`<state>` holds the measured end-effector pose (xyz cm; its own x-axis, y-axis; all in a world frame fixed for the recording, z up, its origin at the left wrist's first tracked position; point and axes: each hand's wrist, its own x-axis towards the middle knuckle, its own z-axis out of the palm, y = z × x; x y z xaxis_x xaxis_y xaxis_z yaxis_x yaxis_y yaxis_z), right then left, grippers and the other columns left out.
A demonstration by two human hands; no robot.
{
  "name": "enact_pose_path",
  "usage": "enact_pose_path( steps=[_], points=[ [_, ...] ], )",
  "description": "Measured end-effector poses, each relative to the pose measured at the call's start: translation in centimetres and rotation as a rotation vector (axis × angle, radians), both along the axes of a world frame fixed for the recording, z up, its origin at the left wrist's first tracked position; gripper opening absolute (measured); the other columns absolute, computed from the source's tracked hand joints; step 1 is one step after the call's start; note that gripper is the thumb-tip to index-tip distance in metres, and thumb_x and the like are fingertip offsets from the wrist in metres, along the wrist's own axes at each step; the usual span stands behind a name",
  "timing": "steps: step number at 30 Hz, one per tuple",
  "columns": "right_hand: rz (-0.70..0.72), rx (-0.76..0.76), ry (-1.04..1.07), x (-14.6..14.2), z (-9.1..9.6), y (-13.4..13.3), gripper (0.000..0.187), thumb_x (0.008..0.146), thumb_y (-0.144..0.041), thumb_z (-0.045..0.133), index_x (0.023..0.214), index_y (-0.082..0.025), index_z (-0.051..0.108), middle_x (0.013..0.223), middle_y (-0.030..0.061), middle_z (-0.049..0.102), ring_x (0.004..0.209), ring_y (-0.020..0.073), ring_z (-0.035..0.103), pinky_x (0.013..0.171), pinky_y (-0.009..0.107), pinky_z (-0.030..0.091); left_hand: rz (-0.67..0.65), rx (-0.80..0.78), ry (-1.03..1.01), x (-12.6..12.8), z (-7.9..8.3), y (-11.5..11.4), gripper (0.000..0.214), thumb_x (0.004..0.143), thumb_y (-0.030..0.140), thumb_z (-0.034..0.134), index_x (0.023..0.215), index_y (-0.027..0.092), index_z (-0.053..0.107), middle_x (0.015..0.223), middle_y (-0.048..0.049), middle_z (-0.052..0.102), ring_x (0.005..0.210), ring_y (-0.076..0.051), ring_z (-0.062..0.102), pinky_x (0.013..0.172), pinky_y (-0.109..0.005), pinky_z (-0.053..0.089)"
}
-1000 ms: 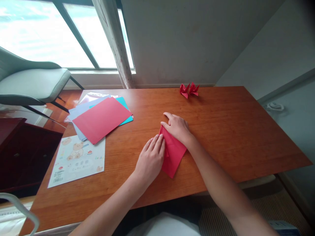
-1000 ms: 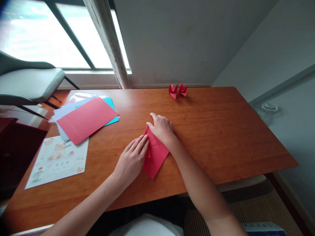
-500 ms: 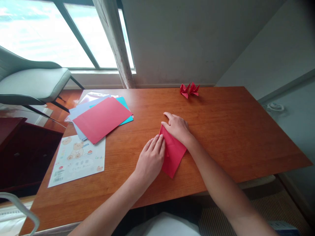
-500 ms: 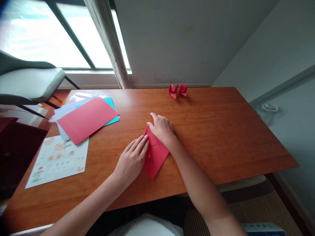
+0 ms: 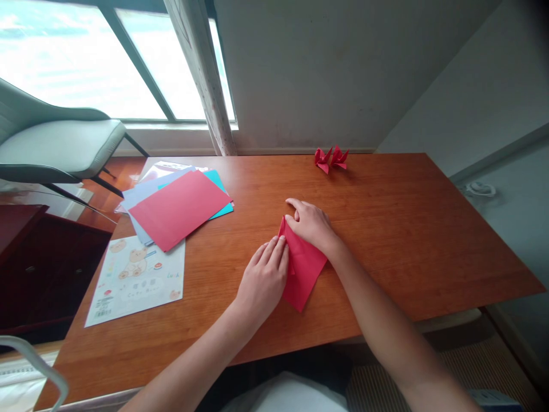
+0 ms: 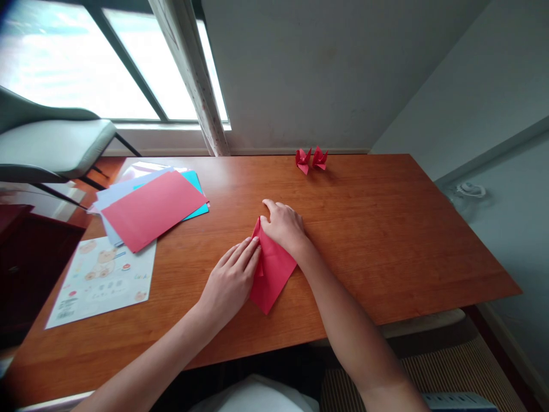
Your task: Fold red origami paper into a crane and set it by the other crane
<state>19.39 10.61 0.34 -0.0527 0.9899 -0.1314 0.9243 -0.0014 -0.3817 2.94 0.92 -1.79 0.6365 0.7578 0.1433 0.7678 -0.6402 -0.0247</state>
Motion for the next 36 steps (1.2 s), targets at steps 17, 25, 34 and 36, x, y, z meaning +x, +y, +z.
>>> enact_pose_path(
  steps=[17, 25, 34, 36],
  points=[
    [-0.024, -0.002, -0.031, -0.26, -0.12, 0.00, 0.046, 0.091, -0.036, 0.056, 0.137, -0.028, 0.052, 0.112, 0.0055, 0.071, 0.099, 0.0226, 0.066, 0.081, 0.032, 0.049, -0.002, 0.012, -0.004, -0.03, 0.04, -0.03, 0.046, 0.095, 0.013, 0.041, 0.138, 0.005, 0.055, 0.148, -0.0156, 0.050, 0.138, -0.028, 0.048, 0.113, -0.039, 0.042],
    [-0.021, 0.005, -0.031, -0.23, -0.12, -0.06, 0.046, 0.091, -0.037, 0.056, 0.137, -0.028, 0.052, 0.112, 0.0054, 0.071, 0.099, 0.0229, 0.066, 0.080, 0.032, 0.050, -0.006, 0.012, 0.000, -0.04, 0.00, -0.06, 0.046, 0.095, 0.012, 0.042, 0.138, 0.005, 0.055, 0.148, -0.0162, 0.050, 0.138, -0.028, 0.048, 0.114, -0.040, 0.042],
    [-0.013, -0.001, -0.026, -0.19, -0.12, -0.03, 0.048, 0.092, -0.036, 0.055, 0.139, -0.027, 0.052, 0.114, 0.0068, 0.070, 0.102, 0.0235, 0.065, 0.083, 0.033, 0.049, -0.009, 0.011, 0.001, -0.07, 0.08, -0.04, 0.047, 0.095, 0.011, 0.040, 0.138, 0.004, 0.055, 0.148, -0.0160, 0.050, 0.137, -0.028, 0.049, 0.113, -0.040, 0.043],
    [-0.016, -0.009, -0.026, -0.21, -0.12, -0.01, 0.049, 0.092, -0.036, 0.056, 0.139, -0.027, 0.051, 0.114, 0.0069, 0.070, 0.103, 0.0235, 0.065, 0.084, 0.033, 0.049, -0.007, 0.005, 0.002, -0.08, 0.11, -0.04, 0.047, 0.094, 0.011, 0.040, 0.139, 0.005, 0.055, 0.148, -0.0162, 0.050, 0.137, -0.028, 0.048, 0.113, -0.040, 0.043]
  ],
)
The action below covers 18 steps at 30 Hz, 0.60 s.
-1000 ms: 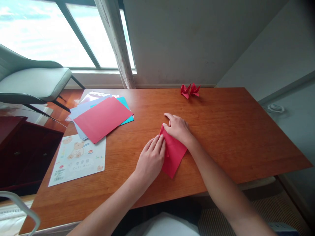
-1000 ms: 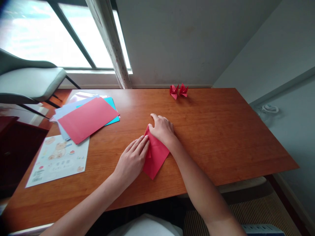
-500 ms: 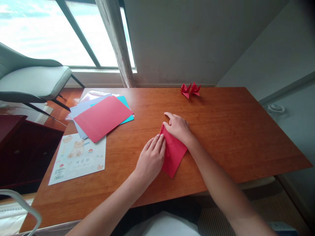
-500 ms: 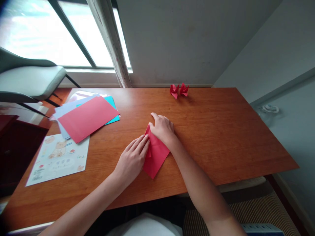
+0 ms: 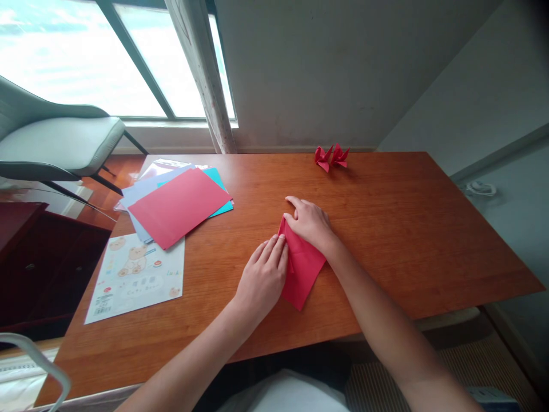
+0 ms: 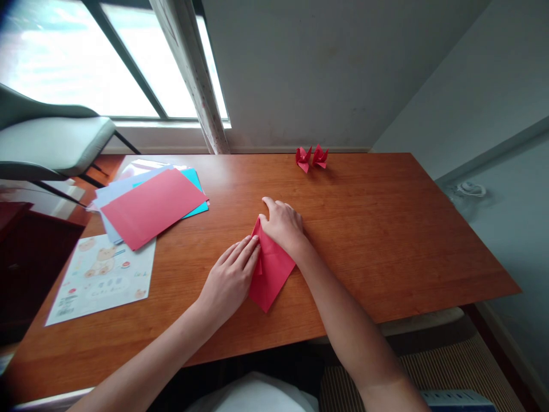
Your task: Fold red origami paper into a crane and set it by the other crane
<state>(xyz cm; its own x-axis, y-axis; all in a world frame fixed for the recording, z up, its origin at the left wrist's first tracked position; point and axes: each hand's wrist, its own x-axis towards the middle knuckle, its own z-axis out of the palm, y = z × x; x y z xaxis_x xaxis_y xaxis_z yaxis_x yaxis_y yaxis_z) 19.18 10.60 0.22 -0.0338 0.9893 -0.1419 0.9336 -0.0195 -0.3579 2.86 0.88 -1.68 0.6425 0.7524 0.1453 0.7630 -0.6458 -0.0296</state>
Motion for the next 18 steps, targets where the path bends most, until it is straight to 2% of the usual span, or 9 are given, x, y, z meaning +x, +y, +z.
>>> enact_pose_path(
  steps=[18],
  points=[
    [0.003, 0.012, 0.009, 0.04, 0.10, -0.09, 0.047, 0.092, -0.035, 0.055, 0.138, -0.027, 0.052, 0.112, 0.0064, 0.070, 0.100, 0.0232, 0.065, 0.081, 0.032, 0.049, -0.001, -0.017, 0.012, -0.03, 0.15, 0.03, 0.047, 0.095, 0.011, 0.040, 0.139, 0.005, 0.054, 0.149, -0.0165, 0.049, 0.139, -0.028, 0.046, 0.114, -0.039, 0.040]
  ],
)
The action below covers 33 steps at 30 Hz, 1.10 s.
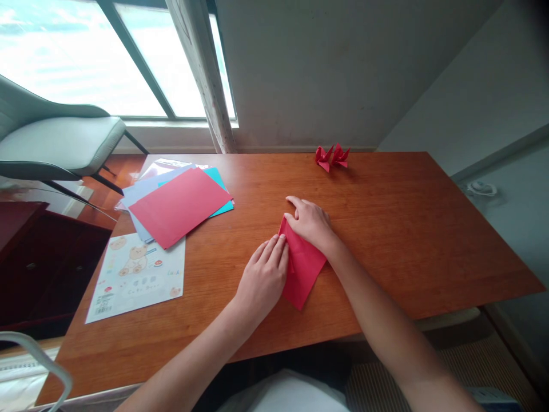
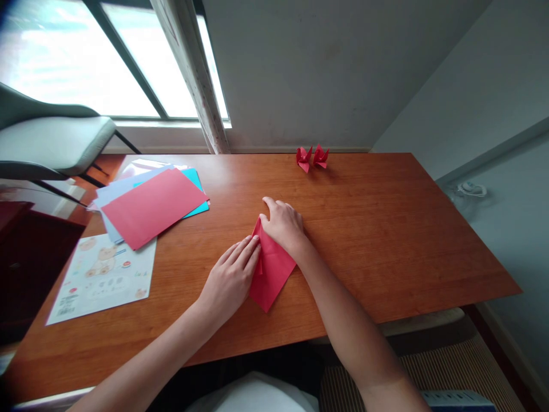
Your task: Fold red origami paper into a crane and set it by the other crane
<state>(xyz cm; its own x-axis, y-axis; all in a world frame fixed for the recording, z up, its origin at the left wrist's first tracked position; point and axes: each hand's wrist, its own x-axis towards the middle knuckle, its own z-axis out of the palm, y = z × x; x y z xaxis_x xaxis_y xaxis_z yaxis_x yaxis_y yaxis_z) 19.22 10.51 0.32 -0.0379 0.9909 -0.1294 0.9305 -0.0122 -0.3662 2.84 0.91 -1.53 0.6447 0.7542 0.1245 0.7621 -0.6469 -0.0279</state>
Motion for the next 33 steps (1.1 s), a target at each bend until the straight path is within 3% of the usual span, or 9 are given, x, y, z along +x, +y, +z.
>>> enact_pose_path(
  steps=[5, 10, 12, 23, 33],
  points=[
    [0.020, 0.000, 0.019, 0.1, 0.1, -0.3, 0.045, 0.094, -0.040, 0.053, 0.136, -0.026, 0.054, 0.113, 0.0072, 0.069, 0.102, 0.0231, 0.064, 0.083, 0.032, 0.047, 0.002, 0.002, -0.013, 0.1, 0.0, 0.0, 0.046, 0.095, 0.013, 0.041, 0.138, 0.004, 0.055, 0.148, -0.0164, 0.050, 0.138, -0.028, 0.047, 0.114, -0.039, 0.042],
    [0.064, -0.003, -0.028, 0.0, 0.2, -1.1, 0.073, 0.079, -0.058, 0.068, 0.141, -0.025, 0.049, 0.121, 0.0110, 0.064, 0.114, 0.0289, 0.058, 0.088, 0.037, 0.047, -0.008, 0.030, -0.013, 0.1, -0.1, 0.0, 0.045, 0.095, 0.013, 0.043, 0.136, 0.002, 0.056, 0.147, -0.0186, 0.050, 0.137, -0.028, 0.048, 0.113, -0.039, 0.042],
    [0.086, 0.001, -0.031, 0.1, 0.2, -1.2, 0.076, 0.077, -0.060, 0.069, 0.141, -0.024, 0.049, 0.121, 0.0113, 0.063, 0.115, 0.0295, 0.057, 0.088, 0.038, 0.047, -0.011, 0.042, -0.008, 0.1, -0.1, 0.0, 0.045, 0.095, 0.013, 0.042, 0.136, 0.002, 0.057, 0.146, -0.0185, 0.051, 0.137, -0.029, 0.048, 0.113, -0.039, 0.043],
    [0.100, -0.003, -0.040, 0.2, 0.3, -1.0, 0.073, 0.078, -0.056, 0.072, 0.140, -0.024, 0.050, 0.116, 0.0110, 0.065, 0.110, 0.0279, 0.060, 0.083, 0.035, 0.047, -0.007, 0.070, 0.019, 0.2, -0.1, 0.0, 0.044, 0.093, 0.011, 0.044, 0.134, 0.005, 0.059, 0.145, -0.0180, 0.053, 0.135, -0.028, 0.051, 0.111, -0.038, 0.044],
    [0.098, 0.051, -0.062, 0.2, -0.2, -0.7, 0.052, 0.093, -0.048, 0.058, 0.138, -0.022, 0.052, 0.115, 0.0099, 0.068, 0.104, 0.0242, 0.063, 0.078, 0.032, 0.047, -0.017, 0.060, 0.005, 0.2, -0.2, 0.0, 0.045, 0.094, 0.012, 0.042, 0.136, 0.001, 0.055, 0.146, -0.0191, 0.052, 0.136, -0.030, 0.049, 0.112, -0.039, 0.043]
  ],
)
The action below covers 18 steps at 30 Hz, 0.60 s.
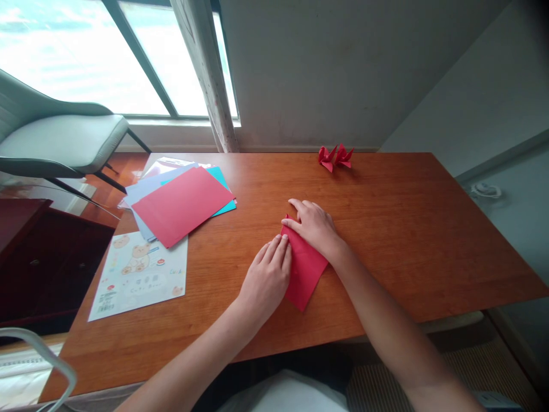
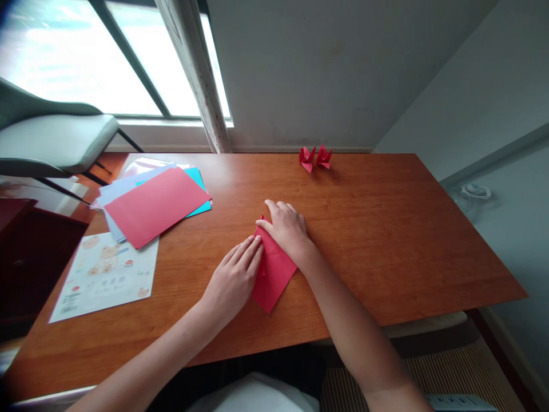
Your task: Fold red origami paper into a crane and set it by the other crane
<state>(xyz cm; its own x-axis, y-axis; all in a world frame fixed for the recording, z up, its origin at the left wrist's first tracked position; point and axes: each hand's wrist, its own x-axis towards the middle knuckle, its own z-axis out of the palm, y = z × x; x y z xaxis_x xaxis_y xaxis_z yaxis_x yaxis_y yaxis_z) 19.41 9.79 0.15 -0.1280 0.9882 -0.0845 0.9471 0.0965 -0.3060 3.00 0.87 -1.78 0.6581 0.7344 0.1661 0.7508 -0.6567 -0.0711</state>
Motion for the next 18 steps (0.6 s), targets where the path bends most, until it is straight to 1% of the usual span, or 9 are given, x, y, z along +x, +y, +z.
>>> enact_pose_path(
  steps=[8, 14, 18],
  points=[
    [-0.047, -0.020, -0.066, -0.52, 0.12, 0.63, 0.046, 0.097, -0.045, 0.053, 0.138, -0.024, 0.050, 0.114, 0.0095, 0.070, 0.106, 0.0256, 0.065, 0.082, 0.033, 0.048, 0.010, -0.011, 0.007, 0.02, 0.03, -0.06, 0.044, 0.095, 0.012, 0.041, 0.136, 0.003, 0.056, 0.146, -0.0179, 0.053, 0.137, -0.029, 0.049, 0.112, -0.039, 0.043],
    [-0.058, 0.006, -0.093, -0.75, -0.17, 0.75, 0.042, 0.100, -0.042, 0.049, 0.137, -0.024, 0.051, 0.118, 0.0100, 0.070, 0.108, 0.0251, 0.065, 0.082, 0.032, 0.049, 0.007, -0.037, -0.006, 0.07, 0.11, -0.01, 0.045, 0.094, 0.012, 0.043, 0.136, 0.002, 0.056, 0.146, -0.0197, 0.051, 0.137, -0.030, 0.049, 0.112, -0.040, 0.042],
    [-0.080, -0.001, -0.063, -0.52, -0.30, 1.00, 0.038, 0.101, -0.037, 0.044, 0.136, -0.025, 0.052, 0.119, 0.0084, 0.071, 0.106, 0.0249, 0.067, 0.083, 0.033, 0.049, 0.018, -0.053, -0.015, 0.02, 0.05, 0.02, 0.045, 0.094, 0.011, 0.043, 0.137, 0.003, 0.055, 0.147, -0.0190, 0.051, 0.137, -0.029, 0.048, 0.112, -0.040, 0.043]
  ],
)
